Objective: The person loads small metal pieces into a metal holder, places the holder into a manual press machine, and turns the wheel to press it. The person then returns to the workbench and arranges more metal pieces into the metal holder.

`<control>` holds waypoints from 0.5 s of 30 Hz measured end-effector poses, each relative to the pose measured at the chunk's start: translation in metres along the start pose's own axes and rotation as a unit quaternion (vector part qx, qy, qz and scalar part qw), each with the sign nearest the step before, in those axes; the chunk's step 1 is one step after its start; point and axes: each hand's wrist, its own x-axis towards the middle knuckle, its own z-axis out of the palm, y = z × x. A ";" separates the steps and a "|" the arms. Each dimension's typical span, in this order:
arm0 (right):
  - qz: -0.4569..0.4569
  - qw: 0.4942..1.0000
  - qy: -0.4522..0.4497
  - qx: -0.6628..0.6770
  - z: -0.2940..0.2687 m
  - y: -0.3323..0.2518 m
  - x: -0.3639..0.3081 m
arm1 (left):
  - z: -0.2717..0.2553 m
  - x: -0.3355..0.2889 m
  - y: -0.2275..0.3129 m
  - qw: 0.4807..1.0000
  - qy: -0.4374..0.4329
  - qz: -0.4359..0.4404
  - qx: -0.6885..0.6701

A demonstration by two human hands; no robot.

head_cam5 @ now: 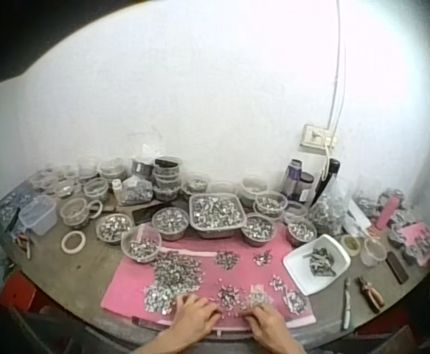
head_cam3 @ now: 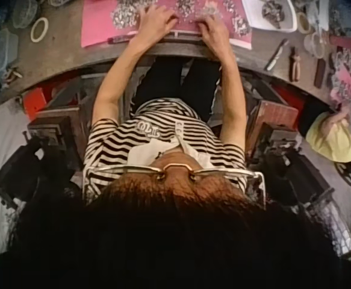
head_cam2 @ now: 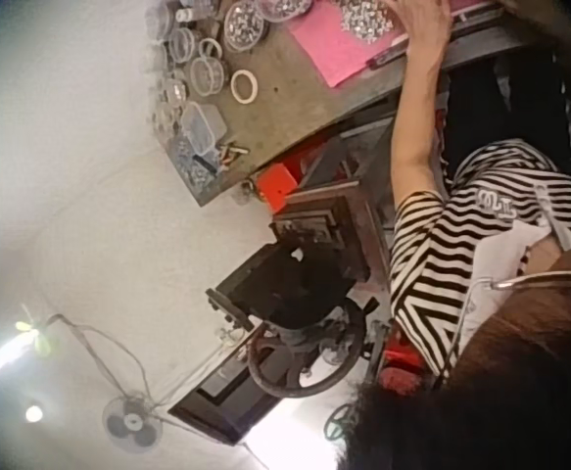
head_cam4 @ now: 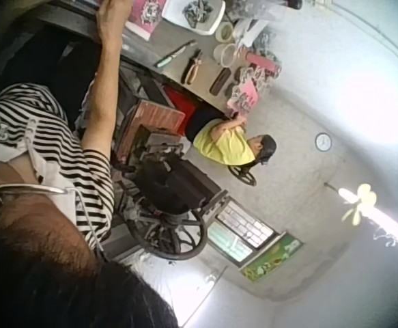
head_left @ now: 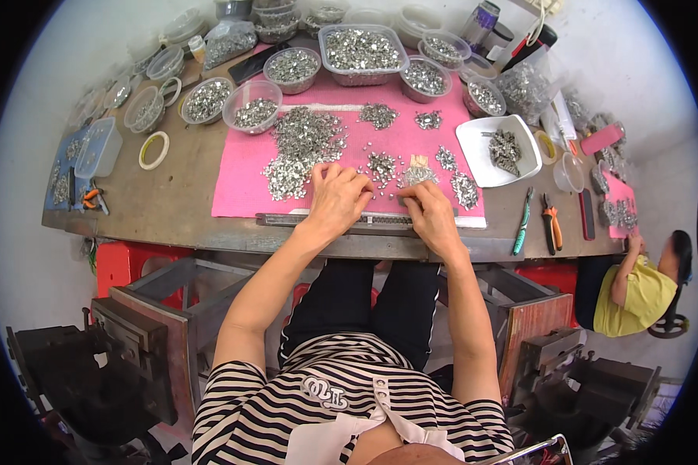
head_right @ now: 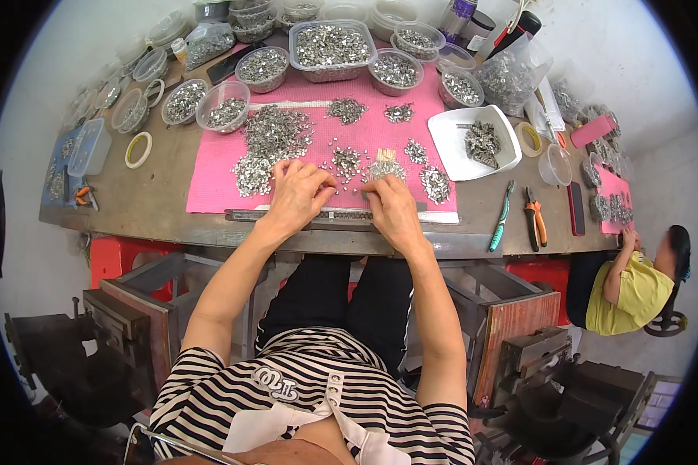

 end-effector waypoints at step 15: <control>-0.113 0.988 -0.004 -0.103 0.014 -0.003 0.010 | -0.013 -0.004 0.007 0.999 0.008 0.032 -0.019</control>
